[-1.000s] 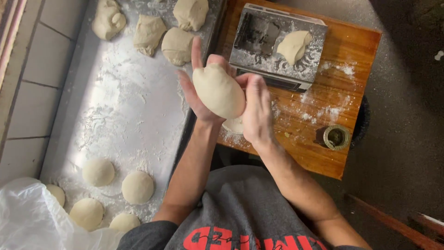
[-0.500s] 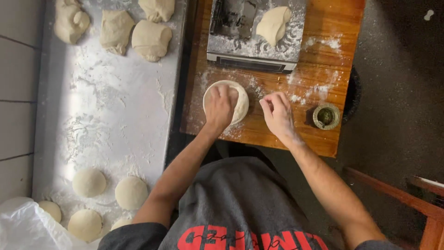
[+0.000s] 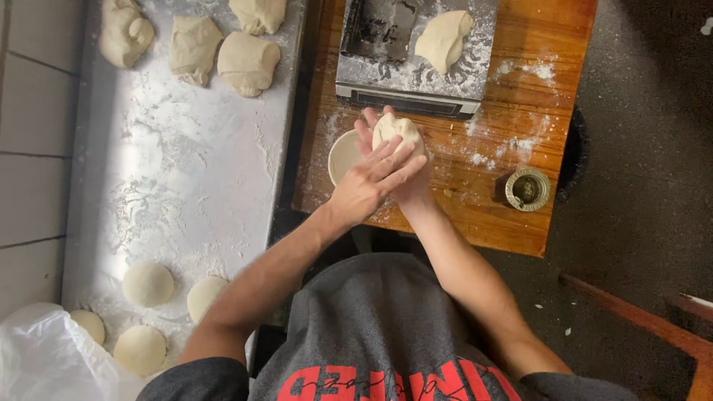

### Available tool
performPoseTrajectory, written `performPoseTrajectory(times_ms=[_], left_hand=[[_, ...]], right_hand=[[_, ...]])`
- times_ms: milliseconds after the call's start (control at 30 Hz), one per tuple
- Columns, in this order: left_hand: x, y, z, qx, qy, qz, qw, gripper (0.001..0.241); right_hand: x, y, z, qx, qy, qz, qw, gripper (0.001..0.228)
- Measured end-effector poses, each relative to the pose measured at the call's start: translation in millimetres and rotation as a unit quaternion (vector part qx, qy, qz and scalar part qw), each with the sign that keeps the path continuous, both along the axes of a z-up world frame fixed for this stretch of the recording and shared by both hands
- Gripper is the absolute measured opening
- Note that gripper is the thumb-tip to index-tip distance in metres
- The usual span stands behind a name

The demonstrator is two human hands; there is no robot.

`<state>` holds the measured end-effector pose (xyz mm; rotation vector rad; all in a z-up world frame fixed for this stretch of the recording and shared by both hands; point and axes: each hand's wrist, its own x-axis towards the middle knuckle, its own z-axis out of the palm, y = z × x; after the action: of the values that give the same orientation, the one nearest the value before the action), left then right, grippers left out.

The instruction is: The person repeatedly picks up portions of dough from a floured metal tray, rolls them into smooth balls by hand, and places them back on the tray. The person also uses a small bowl of flour to dust the dough during the shaping process.

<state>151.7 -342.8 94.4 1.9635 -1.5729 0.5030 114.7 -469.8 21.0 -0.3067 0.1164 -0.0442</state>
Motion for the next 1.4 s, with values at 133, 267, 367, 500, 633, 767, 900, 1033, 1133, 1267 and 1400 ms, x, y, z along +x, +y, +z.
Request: performPoseTrajectory(times_ms=[133, 267, 367, 500, 633, 767, 900, 1033, 1133, 1267, 1400], left_hand=[[17, 11, 41, -0.015, 0.141, 0.061, 0.988, 0.072], [50, 1, 48, 0.138, 0.369, 0.093, 0.914, 0.051], [9, -15, 37, 0.107, 0.113, 0.211, 0.965, 0.016], [-22, -26, 69, 0.14, 0.032, 0.228, 0.963, 0.05], [16, -1, 65, -0.037, 0.255, 0.104, 0.961, 0.062], [42, 4, 33, -0.063, 0.37, 0.16, 0.913, 0.019], [-18, -24, 80, 0.019, 0.09, 0.183, 0.979, 0.023], [-11, -13, 77, -0.042, 0.144, 0.126, 0.981, 0.039], [26, -5, 68, -0.042, 0.297, 0.13, 0.945, 0.034], [-12, -27, 55, 0.047, 0.118, 0.22, 0.967, 0.021], [-31, -34, 92, 0.027, 0.02, 0.2, 0.979, 0.028]], right_hand=[[5, 2, -13, 0.151, -0.178, 0.039, 0.972, 0.065], [12, -5, 31, 0.03, -0.02, 0.001, 0.999, 0.08], [30, -15, 29, 0.081, 0.021, -0.029, 0.996, 0.085], [30, -3, 27, 0.106, 0.015, -0.082, 0.991, 0.088], [4, 4, 48, 0.181, 0.007, -0.048, 0.982, 0.075], [23, -15, 45, 0.149, -0.068, 0.003, 0.987, 0.072], [29, -17, 63, 0.041, -0.183, 0.046, 0.981, 0.076], [6, -12, 38, 0.135, -0.049, 0.0, 0.99, 0.078], [3, -16, 69, 0.125, -0.131, 0.056, 0.982, 0.071], [25, -15, 68, 0.071, -0.06, -0.015, 0.996, 0.079], [10, -6, 77, 0.183, 0.009, -0.028, 0.983, 0.083]])
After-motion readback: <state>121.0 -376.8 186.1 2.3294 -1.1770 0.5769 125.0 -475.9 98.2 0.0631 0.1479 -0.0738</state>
